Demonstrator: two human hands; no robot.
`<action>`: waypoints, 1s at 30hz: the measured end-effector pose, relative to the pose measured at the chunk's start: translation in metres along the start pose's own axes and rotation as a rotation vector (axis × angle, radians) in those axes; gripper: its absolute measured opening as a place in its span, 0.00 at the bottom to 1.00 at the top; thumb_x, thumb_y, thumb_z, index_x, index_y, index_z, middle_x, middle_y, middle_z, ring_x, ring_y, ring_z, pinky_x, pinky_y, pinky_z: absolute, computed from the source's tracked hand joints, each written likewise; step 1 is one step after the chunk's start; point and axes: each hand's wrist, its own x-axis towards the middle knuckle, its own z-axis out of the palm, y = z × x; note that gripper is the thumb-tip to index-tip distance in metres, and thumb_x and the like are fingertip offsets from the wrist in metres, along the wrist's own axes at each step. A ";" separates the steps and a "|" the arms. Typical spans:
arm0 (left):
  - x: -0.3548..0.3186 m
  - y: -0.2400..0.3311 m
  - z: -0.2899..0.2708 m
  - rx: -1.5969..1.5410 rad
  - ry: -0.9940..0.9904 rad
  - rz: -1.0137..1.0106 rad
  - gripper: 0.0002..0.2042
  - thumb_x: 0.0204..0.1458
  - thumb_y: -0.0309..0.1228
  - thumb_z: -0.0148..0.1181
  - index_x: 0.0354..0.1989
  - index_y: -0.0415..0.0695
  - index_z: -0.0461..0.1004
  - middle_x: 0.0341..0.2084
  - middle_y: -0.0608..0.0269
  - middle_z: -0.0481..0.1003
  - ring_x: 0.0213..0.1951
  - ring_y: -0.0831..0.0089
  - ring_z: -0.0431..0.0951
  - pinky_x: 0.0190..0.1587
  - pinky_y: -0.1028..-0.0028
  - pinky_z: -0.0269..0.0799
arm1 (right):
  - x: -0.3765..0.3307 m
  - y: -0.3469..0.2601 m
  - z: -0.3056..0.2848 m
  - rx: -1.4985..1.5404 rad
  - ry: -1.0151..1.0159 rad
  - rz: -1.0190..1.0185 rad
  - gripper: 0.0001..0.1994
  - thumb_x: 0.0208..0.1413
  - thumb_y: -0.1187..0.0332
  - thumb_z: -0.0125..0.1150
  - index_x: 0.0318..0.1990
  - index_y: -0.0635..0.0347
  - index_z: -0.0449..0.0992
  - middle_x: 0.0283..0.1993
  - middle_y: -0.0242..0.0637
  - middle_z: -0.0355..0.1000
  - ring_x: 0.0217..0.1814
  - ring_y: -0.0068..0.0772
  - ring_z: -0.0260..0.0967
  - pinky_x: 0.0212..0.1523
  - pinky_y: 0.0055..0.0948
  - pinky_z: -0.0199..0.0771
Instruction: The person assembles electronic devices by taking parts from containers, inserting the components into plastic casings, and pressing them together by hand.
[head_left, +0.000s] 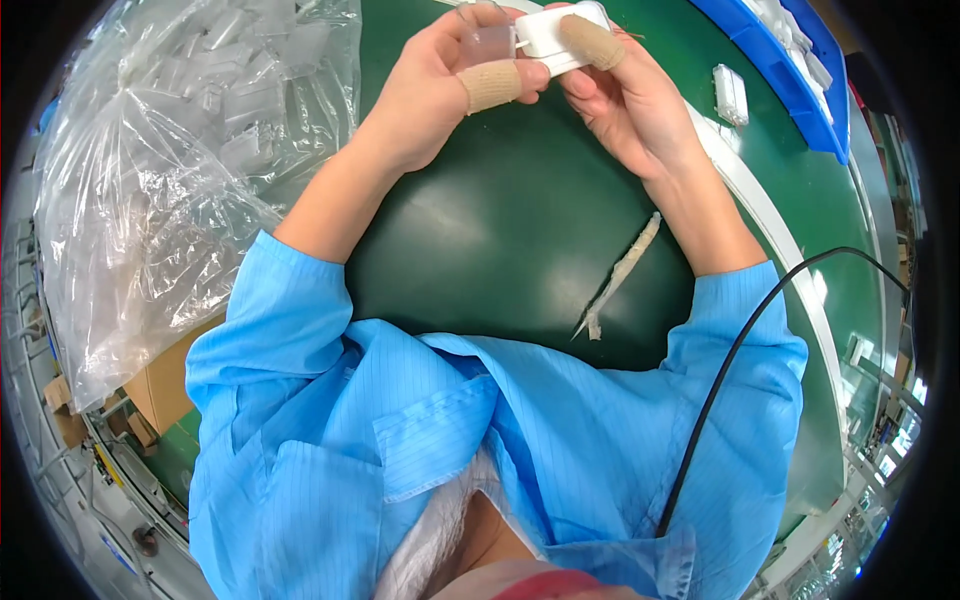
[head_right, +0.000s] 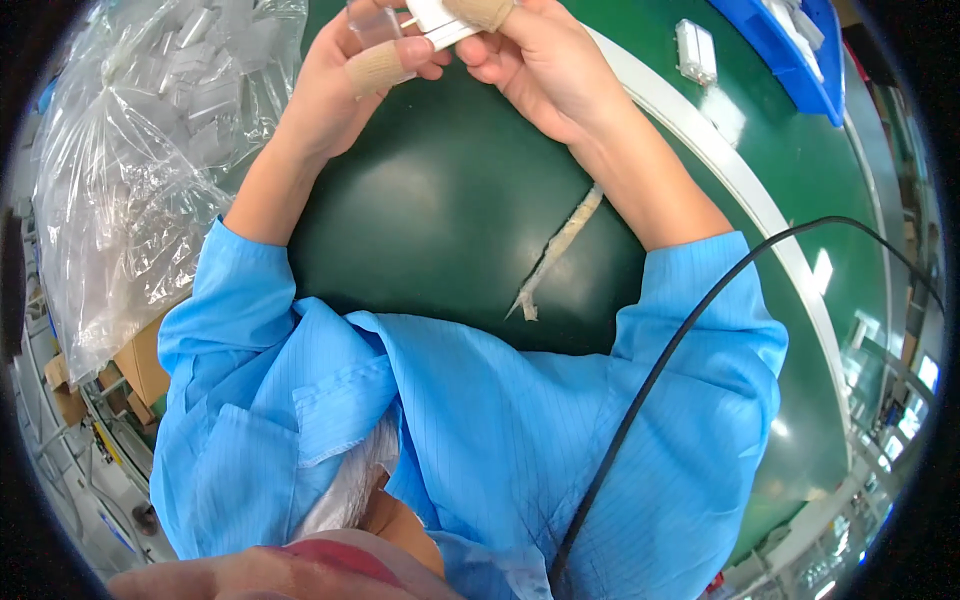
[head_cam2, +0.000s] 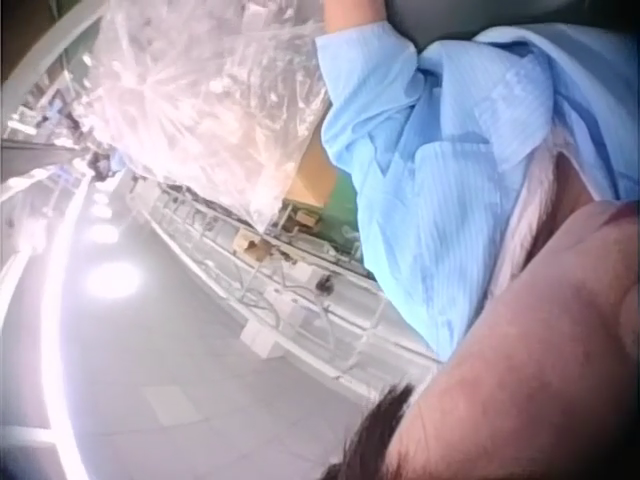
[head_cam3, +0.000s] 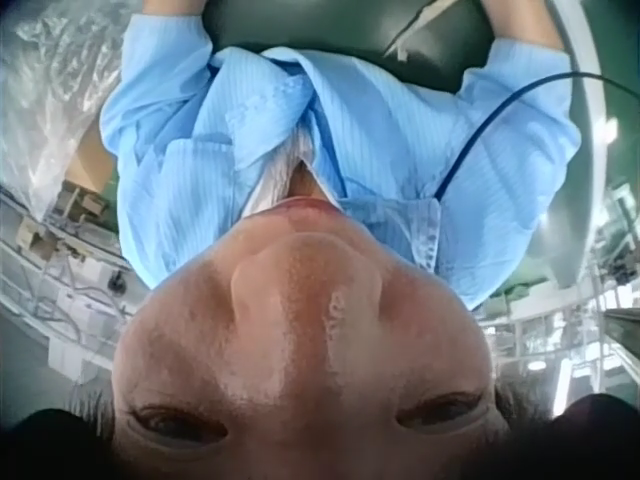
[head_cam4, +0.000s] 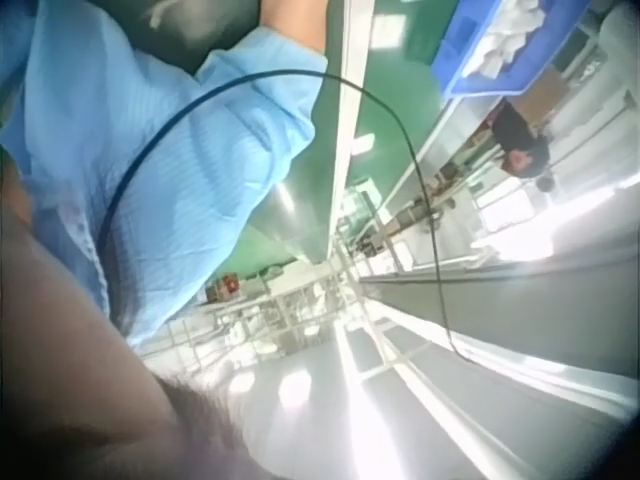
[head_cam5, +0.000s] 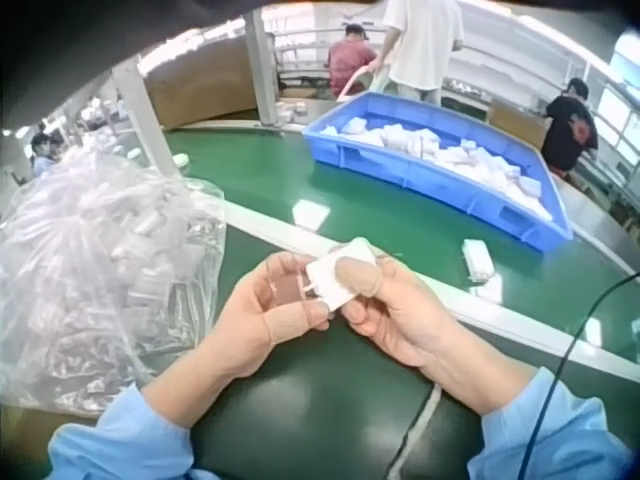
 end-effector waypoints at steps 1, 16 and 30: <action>0.004 -0.005 -0.006 -0.001 0.011 0.003 0.19 0.51 0.20 0.62 0.50 0.41 0.65 0.41 0.60 0.73 0.39 0.73 0.76 0.40 0.74 0.73 | 0.000 -0.002 0.009 0.000 -0.008 0.008 0.15 0.64 0.63 0.50 0.50 0.66 0.68 0.32 0.31 0.66 0.26 0.15 0.57 0.24 0.13 0.60; 0.013 -0.009 -0.014 -0.007 -0.394 0.543 0.19 0.51 0.20 0.60 0.53 0.39 0.66 0.35 0.58 0.76 0.35 0.72 0.77 0.40 0.73 0.74 | 0.007 0.011 0.007 0.249 -0.015 0.081 0.13 0.62 0.60 0.54 0.42 0.62 0.67 0.26 0.32 0.65 0.21 0.18 0.60 0.17 0.15 0.61; 0.005 -0.021 -0.020 0.095 0.040 0.201 0.21 0.49 0.20 0.62 0.52 0.37 0.64 0.36 0.61 0.74 0.34 0.79 0.73 0.38 0.79 0.70 | 0.001 0.004 0.006 -0.209 0.050 -0.076 0.17 0.62 0.62 0.53 0.53 0.62 0.65 0.38 0.35 0.71 0.31 0.18 0.69 0.28 0.16 0.66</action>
